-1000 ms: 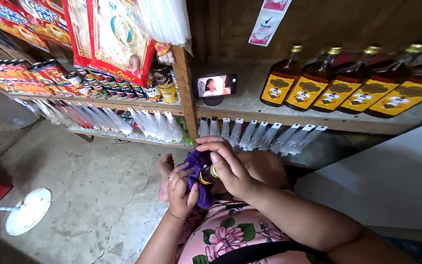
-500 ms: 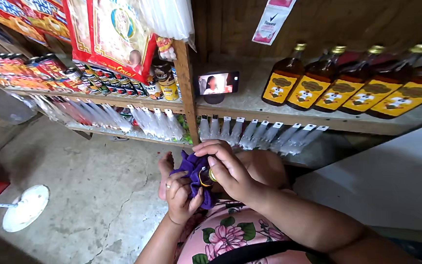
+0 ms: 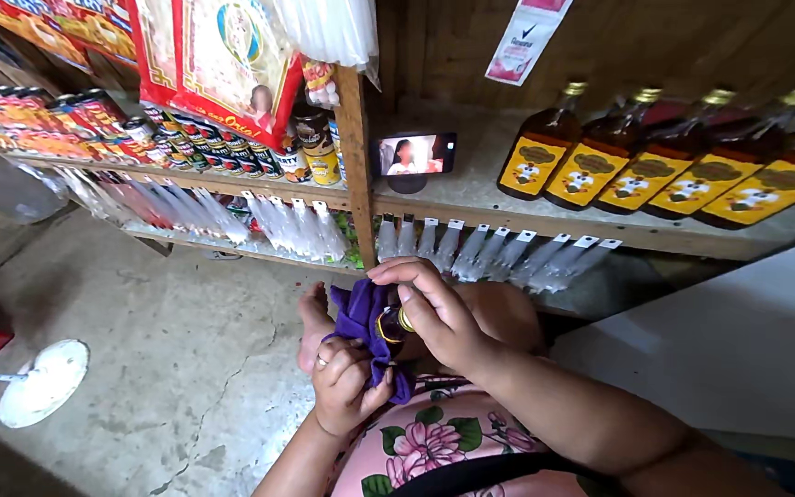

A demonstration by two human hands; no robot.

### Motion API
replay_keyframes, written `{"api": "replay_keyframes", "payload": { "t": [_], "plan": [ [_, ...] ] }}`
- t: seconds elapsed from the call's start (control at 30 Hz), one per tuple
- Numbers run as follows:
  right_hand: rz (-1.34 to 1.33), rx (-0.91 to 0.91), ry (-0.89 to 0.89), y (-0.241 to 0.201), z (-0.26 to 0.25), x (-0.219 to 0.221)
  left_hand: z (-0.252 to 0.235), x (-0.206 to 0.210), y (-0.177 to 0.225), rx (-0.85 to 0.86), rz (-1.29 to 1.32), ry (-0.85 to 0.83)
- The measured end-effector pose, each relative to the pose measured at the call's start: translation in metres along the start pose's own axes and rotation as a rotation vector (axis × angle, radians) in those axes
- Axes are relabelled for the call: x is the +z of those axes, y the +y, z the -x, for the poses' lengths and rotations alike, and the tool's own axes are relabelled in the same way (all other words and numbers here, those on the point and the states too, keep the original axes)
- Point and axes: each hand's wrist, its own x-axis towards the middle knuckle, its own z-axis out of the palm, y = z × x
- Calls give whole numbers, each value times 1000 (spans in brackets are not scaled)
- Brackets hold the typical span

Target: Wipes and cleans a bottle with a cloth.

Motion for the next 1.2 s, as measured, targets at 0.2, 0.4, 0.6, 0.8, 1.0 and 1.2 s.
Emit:
{"api": "replay_keyframes", "payload": {
  "t": [0.2,0.4,0.6,0.8,1.0,1.2],
  "plan": [
    [-1,8,12,3,-1,-3,6,0,5,34,-10,-46],
    [1,36,48,8,-3,-7,7,-3,0,63,-15,-153],
    [-28,98,72,11,-6,-14,8,-9,-5,-150,225,-230],
    [-150,98,47,9,-4,-6,7,3,-10,-267,-1,-258],
    [-352,246,99,2,5,3,1,10,-18,-292,44,-310],
    [-449,205,126,6,10,11,-14,17,-22,-294,168,-245]
  ]
}}
